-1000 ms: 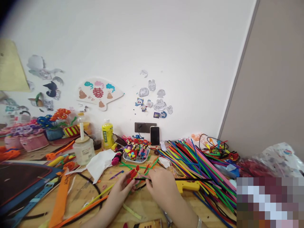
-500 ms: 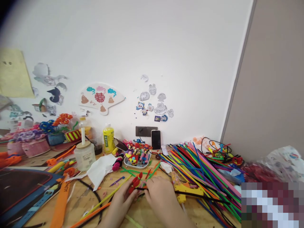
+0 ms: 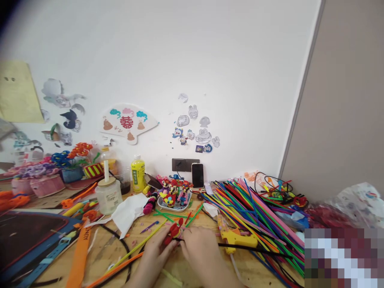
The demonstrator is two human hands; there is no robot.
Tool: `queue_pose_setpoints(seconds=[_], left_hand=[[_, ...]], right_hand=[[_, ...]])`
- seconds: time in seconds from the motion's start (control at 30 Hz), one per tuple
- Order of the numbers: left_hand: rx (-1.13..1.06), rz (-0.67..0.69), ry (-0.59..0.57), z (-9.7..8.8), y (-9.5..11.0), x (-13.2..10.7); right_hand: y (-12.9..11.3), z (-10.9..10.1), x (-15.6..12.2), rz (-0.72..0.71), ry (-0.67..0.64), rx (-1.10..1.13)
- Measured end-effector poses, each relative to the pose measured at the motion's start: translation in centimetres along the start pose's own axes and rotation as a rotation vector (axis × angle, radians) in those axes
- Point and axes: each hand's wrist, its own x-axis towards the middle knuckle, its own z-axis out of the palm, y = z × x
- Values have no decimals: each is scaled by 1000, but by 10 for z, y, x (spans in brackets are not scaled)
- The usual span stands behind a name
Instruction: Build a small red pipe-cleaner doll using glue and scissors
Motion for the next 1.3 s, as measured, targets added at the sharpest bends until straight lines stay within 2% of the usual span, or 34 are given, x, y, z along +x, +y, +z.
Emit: queue_pose_setpoints(seconds=[0.17,0.33,0.57,0.87,1.13,1.3], left_hand=[[-43,-26,-18,-2,8,-1],[-142,-47,-50,1,8,-3],[-366,-130,-163,9,4,-4],[-485,-169,-264,4,16,-6],[-478,-123,-269,5,10,-6],[-356,-131,-226,4,8,-6]], right_hand=[[-1,-5,1,41,-139,3],[1,-10,3,20,-161,36],[10,-20,3,-28,-166,100],[24,-29,6,-65,-74,219],[30,-22,5,-66,20,277],[32,-18,6,-37,55,295]])
